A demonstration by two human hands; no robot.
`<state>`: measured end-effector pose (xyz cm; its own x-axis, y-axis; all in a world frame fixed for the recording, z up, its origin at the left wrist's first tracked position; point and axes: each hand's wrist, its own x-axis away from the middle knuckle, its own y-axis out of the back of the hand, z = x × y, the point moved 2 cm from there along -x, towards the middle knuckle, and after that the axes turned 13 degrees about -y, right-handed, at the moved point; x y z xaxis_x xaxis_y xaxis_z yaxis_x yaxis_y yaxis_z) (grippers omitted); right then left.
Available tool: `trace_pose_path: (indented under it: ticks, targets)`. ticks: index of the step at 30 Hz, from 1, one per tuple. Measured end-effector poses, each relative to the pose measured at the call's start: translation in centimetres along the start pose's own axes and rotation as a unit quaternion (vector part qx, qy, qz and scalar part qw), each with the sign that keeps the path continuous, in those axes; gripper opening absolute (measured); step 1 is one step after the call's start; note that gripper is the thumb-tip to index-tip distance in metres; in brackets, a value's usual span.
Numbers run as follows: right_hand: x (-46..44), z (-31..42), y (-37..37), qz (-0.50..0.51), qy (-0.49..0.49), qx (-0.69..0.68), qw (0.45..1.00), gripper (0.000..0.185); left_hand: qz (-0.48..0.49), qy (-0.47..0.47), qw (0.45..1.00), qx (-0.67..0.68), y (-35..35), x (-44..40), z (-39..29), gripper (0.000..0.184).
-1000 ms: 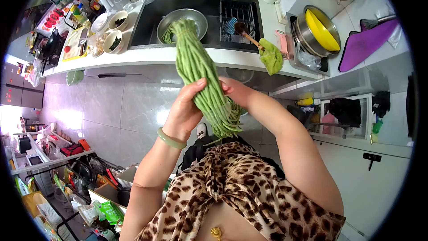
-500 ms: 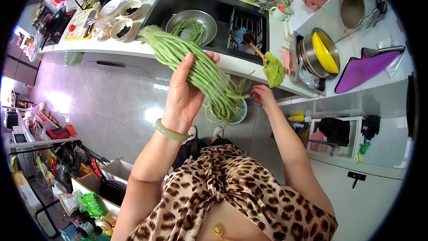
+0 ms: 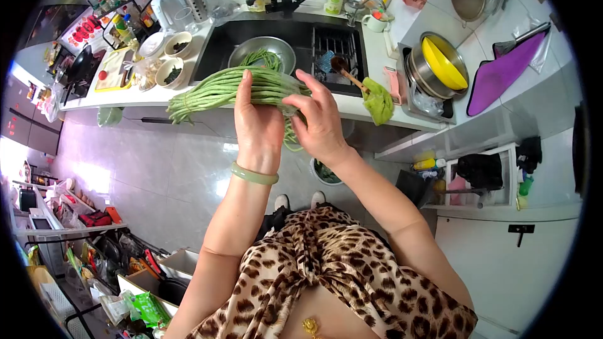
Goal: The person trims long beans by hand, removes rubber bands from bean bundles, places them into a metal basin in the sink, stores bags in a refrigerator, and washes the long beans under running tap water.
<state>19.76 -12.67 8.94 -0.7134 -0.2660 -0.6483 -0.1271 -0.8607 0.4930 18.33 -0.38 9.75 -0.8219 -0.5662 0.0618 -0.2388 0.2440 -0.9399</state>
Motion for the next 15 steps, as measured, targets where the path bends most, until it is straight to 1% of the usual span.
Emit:
trace_pose_path:
  ticks: [1, 3, 4, 5, 7, 8, 9, 10, 11, 13, 15]
  targets:
    - [-0.3, 0.5, -0.4, 0.004, 0.008, -0.011, 1.000, 0.035, 0.000, -0.014, 1.000, -0.002, 0.0, 0.0, -0.8, 0.025]
    - [-0.5, 0.8, 0.4, 0.000, 0.025, -0.050, 0.998, 0.027, 0.008, 0.014, 1.000, 0.008, 0.2, 0.2, -0.7, 0.028]
    - [-0.6, 1.0, 0.7, 0.046, -0.023, -0.105, 0.993, 0.019, 0.014, 0.018, 1.000, -0.012, 0.8, 0.2, -1.4, 0.032]
    - [-0.6, 0.9, 1.3, 0.046, -0.023, -0.105, 0.993, 0.019, 0.014, 0.018, 1.000, -0.012, 1.3, 0.2, -1.6, 0.032]
    - [-0.7, 0.7, 1.6, 0.105, -0.113, -0.249, 0.956, 0.012, 0.028, 0.023, 0.999, -0.034, 2.1, 0.2, -2.1, 0.036]
    - [-0.7, 0.5, 1.6, 0.104, -0.082, -0.229, 0.964, 0.009, 0.025, 0.032, 0.999, -0.023, 2.4, 0.0, -2.0, 0.036]
    - [-0.7, 0.3, 2.0, 0.104, -0.083, -0.229, 0.964, 0.009, 0.024, 0.032, 0.999, -0.023, 2.9, -0.1, -2.2, 0.036]
    - [-0.9, -0.1, 2.7, 0.111, -0.165, -0.382, 0.902, 0.012, 0.007, 0.039, 0.999, -0.020, 3.5, -0.1, -2.4, 0.036]
    - [-1.0, -0.5, 3.4, 0.114, -0.242, -0.523, 0.809, 0.015, -0.010, 0.045, 0.999, -0.016, 4.1, -0.1, -2.7, 0.036]
    - [-2.3, -1.6, 6.5, 0.016, -0.237, -0.523, 0.819, 0.012, -0.047, 0.054, 0.997, -0.001, 5.5, -0.3, -3.2, 0.032]
    - [-3.3, -3.1, 10.6, -0.095, -0.242, -0.469, 0.844, 0.013, -0.031, 0.054, 0.998, -0.017, 7.3, -0.5, -4.0, 0.028]
